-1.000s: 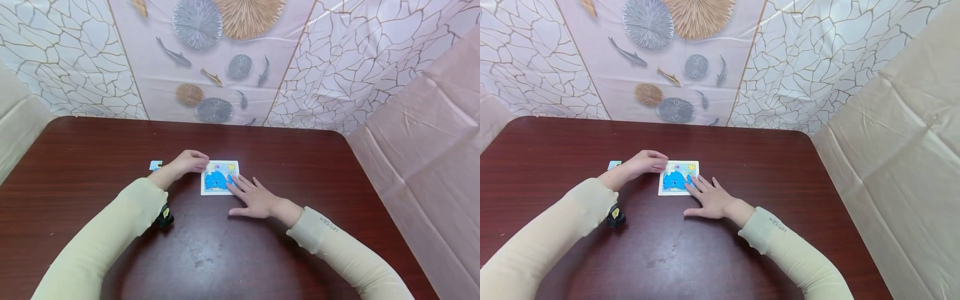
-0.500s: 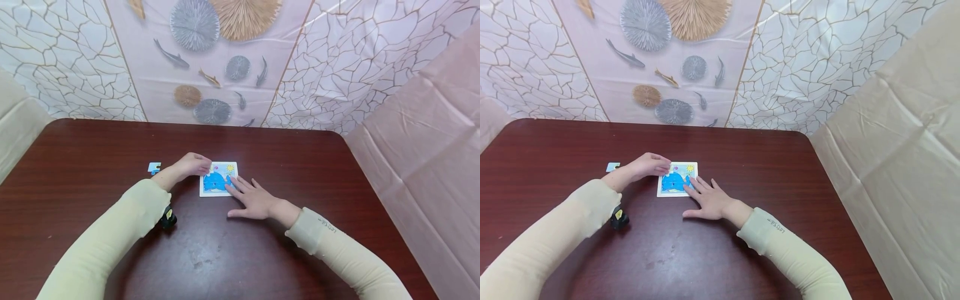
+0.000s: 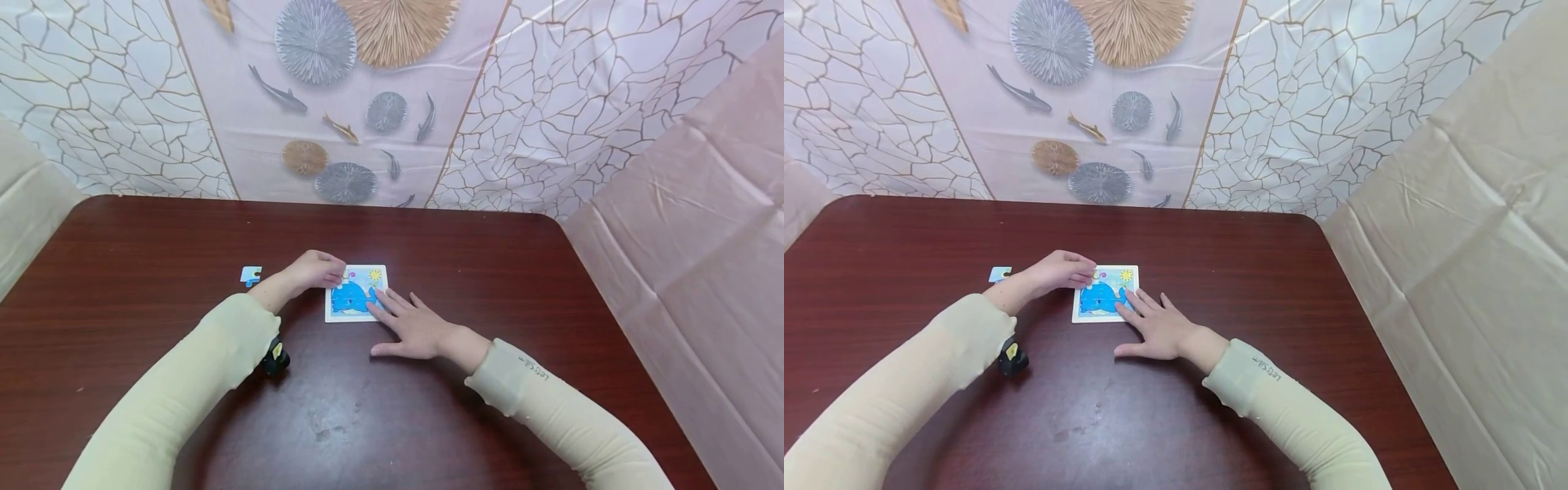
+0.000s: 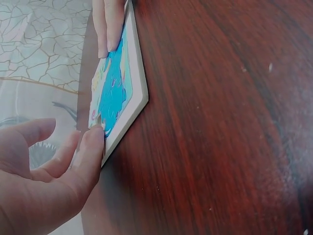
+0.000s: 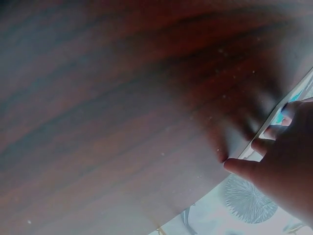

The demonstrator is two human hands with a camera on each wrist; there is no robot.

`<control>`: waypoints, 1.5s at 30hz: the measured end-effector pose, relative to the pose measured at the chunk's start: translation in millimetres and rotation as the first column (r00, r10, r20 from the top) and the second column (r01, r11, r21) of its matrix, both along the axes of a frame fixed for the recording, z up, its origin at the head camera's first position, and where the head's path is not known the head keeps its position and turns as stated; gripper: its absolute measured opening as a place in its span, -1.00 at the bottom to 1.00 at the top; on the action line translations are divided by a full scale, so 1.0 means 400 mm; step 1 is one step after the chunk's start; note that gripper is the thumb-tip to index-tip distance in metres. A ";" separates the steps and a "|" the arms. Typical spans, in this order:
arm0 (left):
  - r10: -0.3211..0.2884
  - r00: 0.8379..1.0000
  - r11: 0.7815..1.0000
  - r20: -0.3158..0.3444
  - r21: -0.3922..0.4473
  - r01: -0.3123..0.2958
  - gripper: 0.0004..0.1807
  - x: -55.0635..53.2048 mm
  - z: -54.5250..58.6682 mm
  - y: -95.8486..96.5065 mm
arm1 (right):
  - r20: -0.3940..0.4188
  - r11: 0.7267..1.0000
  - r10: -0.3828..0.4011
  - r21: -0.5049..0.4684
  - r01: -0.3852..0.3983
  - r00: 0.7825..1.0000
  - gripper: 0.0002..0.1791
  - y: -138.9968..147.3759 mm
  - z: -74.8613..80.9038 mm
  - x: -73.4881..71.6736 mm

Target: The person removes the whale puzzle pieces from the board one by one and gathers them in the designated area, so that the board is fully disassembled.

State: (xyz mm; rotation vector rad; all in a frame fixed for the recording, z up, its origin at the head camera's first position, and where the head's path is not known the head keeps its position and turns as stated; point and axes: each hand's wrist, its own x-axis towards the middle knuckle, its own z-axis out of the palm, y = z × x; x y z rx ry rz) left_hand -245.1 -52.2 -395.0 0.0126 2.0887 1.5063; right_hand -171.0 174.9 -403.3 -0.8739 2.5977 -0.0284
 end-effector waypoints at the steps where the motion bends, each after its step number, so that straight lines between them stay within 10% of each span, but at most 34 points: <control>1: 0.003 1.000 1.000 0.000 -0.003 -0.003 -0.54 0.000 0.000 0.001 | 0.000 1.000 0.000 0.002 0.000 1.000 -0.06 0.000 0.001 0.000; 18: 0.013 0.993 0.982 -0.113 -0.186 -0.034 -0.68 -0.005 -0.008 0.028 | 0.007 1.000 0.009 -0.002 -0.009 1.000 -0.10 -0.007 0.020 -0.007; 45: 0.010 0.988 0.977 -0.152 -0.209 -0.042 -0.71 -0.001 -0.009 0.039 | 0.020 0.999 0.009 0.035 -0.010 1.000 -0.11 -0.046 0.032 -0.027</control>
